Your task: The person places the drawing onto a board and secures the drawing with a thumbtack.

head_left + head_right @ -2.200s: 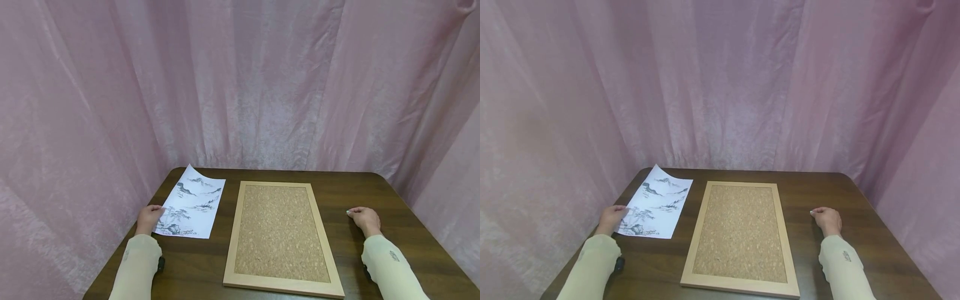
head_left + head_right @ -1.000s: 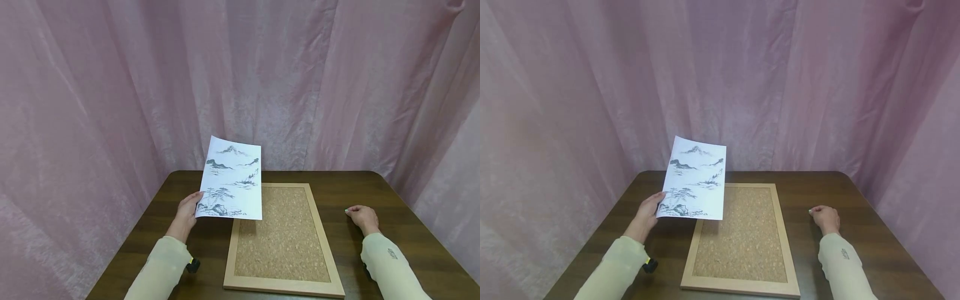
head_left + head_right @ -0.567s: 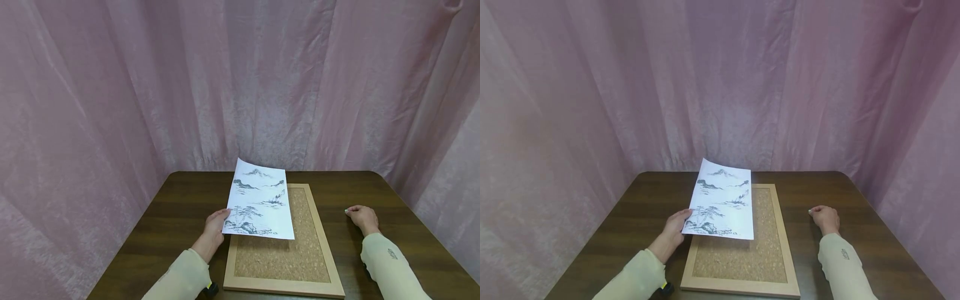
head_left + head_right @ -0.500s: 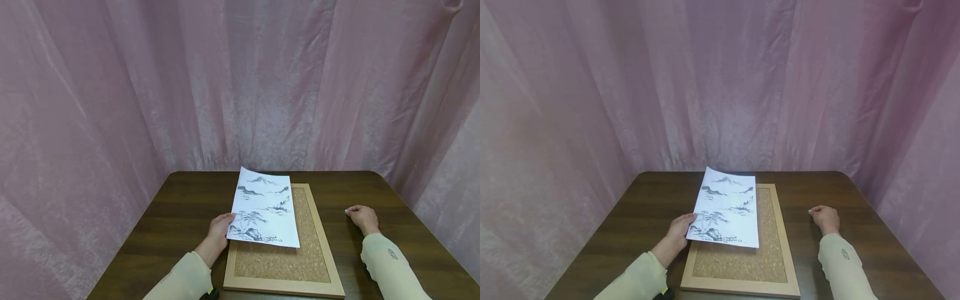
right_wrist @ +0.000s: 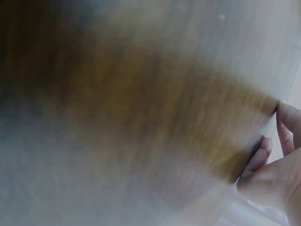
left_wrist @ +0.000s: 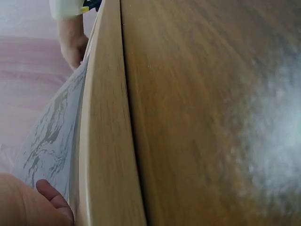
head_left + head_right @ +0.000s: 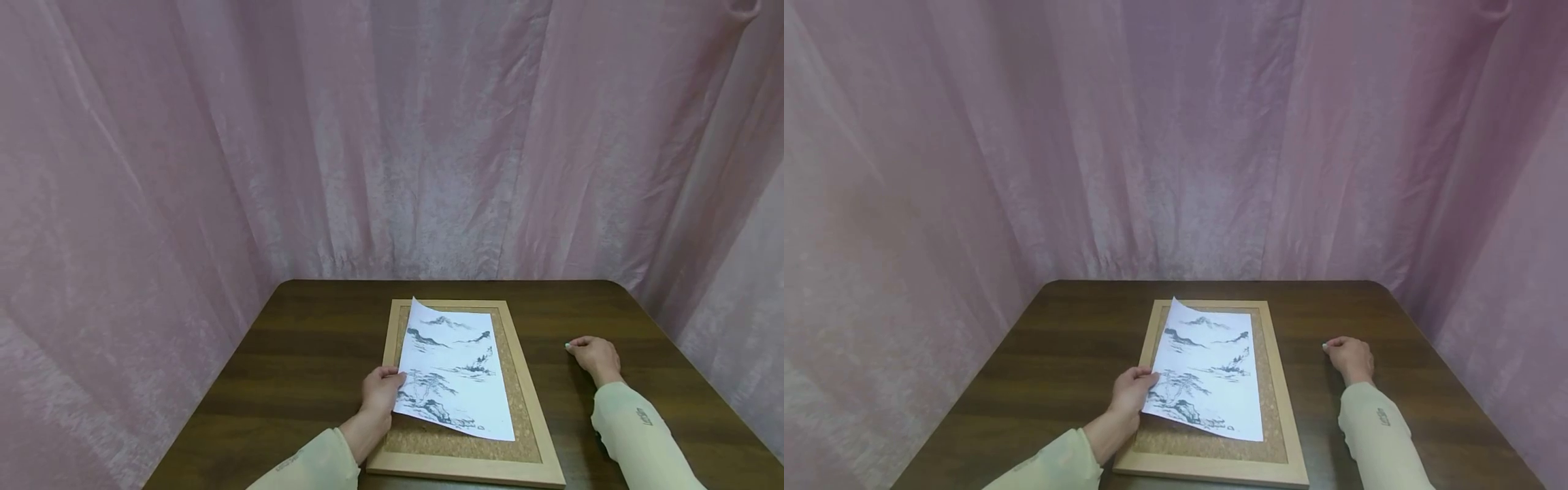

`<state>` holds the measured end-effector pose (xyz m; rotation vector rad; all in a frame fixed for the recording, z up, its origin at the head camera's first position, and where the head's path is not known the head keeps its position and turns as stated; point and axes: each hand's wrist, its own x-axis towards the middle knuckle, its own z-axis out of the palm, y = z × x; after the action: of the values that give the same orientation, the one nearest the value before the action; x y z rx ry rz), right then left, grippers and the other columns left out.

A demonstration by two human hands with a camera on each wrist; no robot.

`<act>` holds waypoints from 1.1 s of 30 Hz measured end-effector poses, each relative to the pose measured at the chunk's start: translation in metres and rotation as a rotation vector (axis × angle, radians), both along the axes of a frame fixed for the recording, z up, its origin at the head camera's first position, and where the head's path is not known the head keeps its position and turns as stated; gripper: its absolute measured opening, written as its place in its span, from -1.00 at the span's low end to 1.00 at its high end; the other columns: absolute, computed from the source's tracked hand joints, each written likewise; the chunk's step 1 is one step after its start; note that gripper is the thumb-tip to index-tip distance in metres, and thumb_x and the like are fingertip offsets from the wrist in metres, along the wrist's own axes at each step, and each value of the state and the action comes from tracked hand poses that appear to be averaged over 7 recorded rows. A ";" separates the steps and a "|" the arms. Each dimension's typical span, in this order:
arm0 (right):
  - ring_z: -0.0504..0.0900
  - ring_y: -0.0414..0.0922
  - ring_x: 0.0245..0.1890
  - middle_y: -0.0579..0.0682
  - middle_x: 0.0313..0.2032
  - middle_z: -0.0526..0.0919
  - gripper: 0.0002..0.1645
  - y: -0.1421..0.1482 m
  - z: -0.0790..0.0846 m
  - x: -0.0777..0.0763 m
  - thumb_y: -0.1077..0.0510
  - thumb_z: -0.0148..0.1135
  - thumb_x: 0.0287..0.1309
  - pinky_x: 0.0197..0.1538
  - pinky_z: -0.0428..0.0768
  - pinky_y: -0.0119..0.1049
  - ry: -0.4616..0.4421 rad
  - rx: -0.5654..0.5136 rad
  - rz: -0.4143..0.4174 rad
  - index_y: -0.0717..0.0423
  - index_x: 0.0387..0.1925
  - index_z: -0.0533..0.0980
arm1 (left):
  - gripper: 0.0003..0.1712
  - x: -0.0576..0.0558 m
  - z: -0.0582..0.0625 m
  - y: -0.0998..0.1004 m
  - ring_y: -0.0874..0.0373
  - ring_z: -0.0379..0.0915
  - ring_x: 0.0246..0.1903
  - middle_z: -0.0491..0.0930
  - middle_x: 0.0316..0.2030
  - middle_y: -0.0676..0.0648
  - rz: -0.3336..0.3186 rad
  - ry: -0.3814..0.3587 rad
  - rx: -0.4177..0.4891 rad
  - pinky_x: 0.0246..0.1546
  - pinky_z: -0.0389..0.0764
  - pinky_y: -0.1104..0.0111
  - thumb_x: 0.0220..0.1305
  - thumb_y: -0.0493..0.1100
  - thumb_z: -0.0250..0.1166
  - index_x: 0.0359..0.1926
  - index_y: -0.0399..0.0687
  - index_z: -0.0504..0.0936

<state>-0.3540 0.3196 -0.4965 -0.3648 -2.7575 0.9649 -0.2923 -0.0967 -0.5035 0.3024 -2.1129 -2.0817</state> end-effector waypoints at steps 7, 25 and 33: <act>0.46 0.35 -0.02 0.42 0.00 0.54 -0.66 -0.006 -0.006 -0.003 0.09 0.15 0.36 0.03 0.38 0.18 0.007 -0.008 -0.014 0.32 -0.14 0.62 | -0.82 -0.006 -0.010 -0.003 -0.02 0.49 -0.21 0.57 -0.26 -0.18 -0.052 -0.008 -0.012 -0.17 0.51 0.18 0.21 -0.33 0.34 -0.18 -0.35 0.61; 0.49 0.32 -0.05 0.39 -0.05 0.58 -0.68 -0.013 -0.002 -0.008 0.10 0.16 0.34 -0.01 0.40 0.16 0.013 0.005 -0.023 0.32 -0.17 0.63 | -0.74 -0.007 -0.010 -0.009 0.02 0.49 -0.23 0.55 -0.25 -0.16 -0.092 -0.001 -0.032 -0.20 0.54 0.20 0.20 -0.31 0.38 -0.12 -0.38 0.59; 0.48 0.33 -0.04 0.40 -0.02 0.57 -0.67 -0.012 -0.001 -0.009 0.10 0.15 0.34 -0.01 0.40 0.16 0.014 0.011 -0.017 0.32 -0.15 0.63 | -0.70 -0.010 0.000 -0.013 0.12 0.36 -0.30 0.47 -0.30 -0.12 -0.061 0.177 -0.074 -0.31 0.45 0.37 0.13 -0.39 0.39 -0.12 -0.40 0.54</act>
<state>-0.3626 0.3079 -0.4978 -0.3776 -2.7417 0.9441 -0.3025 -0.1093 -0.5037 0.0429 -2.1114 -1.9757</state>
